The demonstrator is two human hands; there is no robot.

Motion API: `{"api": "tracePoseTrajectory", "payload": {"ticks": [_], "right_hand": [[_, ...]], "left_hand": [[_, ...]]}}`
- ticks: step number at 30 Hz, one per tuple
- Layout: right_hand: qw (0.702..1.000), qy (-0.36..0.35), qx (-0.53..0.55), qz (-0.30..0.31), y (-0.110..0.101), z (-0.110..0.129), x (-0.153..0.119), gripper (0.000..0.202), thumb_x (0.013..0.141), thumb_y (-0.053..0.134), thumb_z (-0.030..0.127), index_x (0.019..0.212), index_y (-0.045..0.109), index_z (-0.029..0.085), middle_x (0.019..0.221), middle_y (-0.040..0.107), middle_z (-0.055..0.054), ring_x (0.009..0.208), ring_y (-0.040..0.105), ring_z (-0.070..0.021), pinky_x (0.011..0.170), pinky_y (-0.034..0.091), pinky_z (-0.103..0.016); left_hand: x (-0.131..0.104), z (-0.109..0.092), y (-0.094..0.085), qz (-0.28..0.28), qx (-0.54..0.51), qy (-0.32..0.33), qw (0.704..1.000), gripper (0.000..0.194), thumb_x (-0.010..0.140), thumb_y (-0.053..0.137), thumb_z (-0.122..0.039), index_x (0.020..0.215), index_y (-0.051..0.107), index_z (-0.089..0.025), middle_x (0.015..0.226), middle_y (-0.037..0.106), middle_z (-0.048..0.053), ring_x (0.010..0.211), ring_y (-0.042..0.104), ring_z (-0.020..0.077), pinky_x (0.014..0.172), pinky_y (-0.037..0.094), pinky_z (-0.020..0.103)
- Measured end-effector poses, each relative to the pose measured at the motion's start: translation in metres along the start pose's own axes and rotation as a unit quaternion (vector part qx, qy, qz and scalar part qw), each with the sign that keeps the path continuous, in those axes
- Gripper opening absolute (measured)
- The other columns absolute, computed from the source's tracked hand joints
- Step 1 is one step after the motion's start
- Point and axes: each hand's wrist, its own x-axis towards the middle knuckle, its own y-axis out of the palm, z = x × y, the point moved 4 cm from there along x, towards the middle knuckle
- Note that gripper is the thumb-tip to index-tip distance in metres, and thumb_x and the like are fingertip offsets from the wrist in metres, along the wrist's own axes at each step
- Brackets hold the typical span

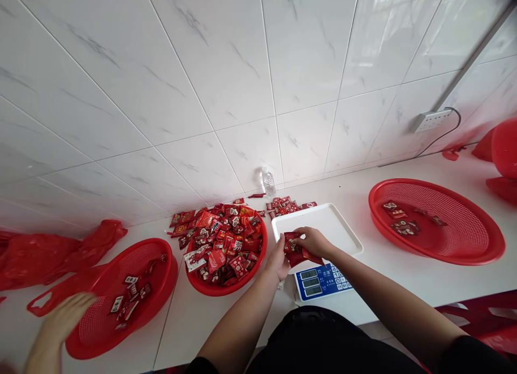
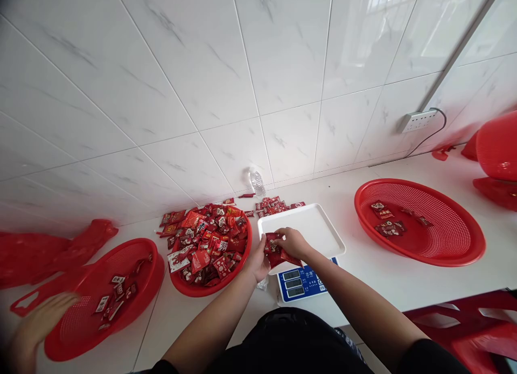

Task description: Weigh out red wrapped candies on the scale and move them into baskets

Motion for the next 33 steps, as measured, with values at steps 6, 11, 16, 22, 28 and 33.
{"api": "tracePoseTrajectory", "payload": {"ticks": [6,11,16,22,28,33], "right_hand": [[1.0,-0.007,-0.018,-0.006,-0.001,0.002,0.001,0.029,0.075,0.06,0.028,0.102,0.067,0.023,0.097,0.069,-0.004,0.088,0.063,-0.0212,0.078,0.046,-0.029],[0.994,0.009,-0.004,-0.105,-0.009,0.008,0.002,0.036,0.088,0.038,0.029,0.119,0.055,0.02,0.112,0.062,-0.007,0.09,0.061,-0.018,0.076,0.047,-0.028],[0.986,-0.081,-0.027,-0.146,0.0,0.029,-0.008,0.033,0.088,0.037,0.022,0.115,0.057,0.022,0.115,0.059,-0.006,0.104,0.055,-0.0198,0.088,0.043,-0.032],[0.991,-0.067,0.043,-0.106,0.007,0.028,-0.009,0.035,0.09,0.039,0.035,0.116,0.056,0.02,0.107,0.063,-0.009,0.103,0.056,-0.0218,0.09,0.042,-0.036],[0.96,0.066,0.268,-0.038,0.009,0.017,-0.01,0.056,0.087,0.029,0.062,0.123,0.048,0.023,0.106,0.063,-0.008,0.098,0.059,-0.0222,0.087,0.044,-0.037],[0.938,0.108,0.327,-0.035,0.011,0.014,-0.013,0.064,0.081,0.032,0.07,0.126,0.046,0.026,0.113,0.06,-0.008,0.103,0.056,-0.0241,0.092,0.041,-0.04]], "left_hand": [[-0.003,0.0,0.0,-0.002,0.037,0.019,0.999,0.038,0.071,0.072,-0.03,0.105,0.056,-0.019,0.095,0.068,0.007,0.086,0.065,0.0227,0.081,0.052,0.04],[-0.006,0.003,0.003,-0.024,-0.006,-0.029,0.999,0.037,0.074,0.068,-0.031,0.107,0.056,-0.019,0.091,0.068,0.006,0.082,0.066,0.0197,0.083,0.051,0.038],[-0.016,0.008,0.021,0.052,-0.021,-0.092,0.994,0.043,0.079,0.059,-0.048,0.108,0.058,-0.016,0.094,0.068,0.009,0.089,0.065,0.0221,0.083,0.051,0.035],[-0.021,0.003,0.026,0.102,0.01,-0.057,0.993,0.054,0.077,0.058,-0.054,0.117,0.054,-0.017,0.099,0.067,0.01,0.095,0.063,0.0233,0.083,0.051,0.036],[-0.018,0.005,0.026,0.111,0.058,-0.025,0.992,0.05,0.072,0.071,-0.035,0.115,0.055,-0.019,0.098,0.068,0.009,0.089,0.065,0.0217,0.082,0.05,0.034],[-0.018,0.005,0.031,0.112,0.085,-0.021,0.99,0.048,0.07,0.072,-0.038,0.111,0.057,-0.018,0.09,0.069,0.008,0.083,0.066,0.0211,0.079,0.05,0.034]]}}
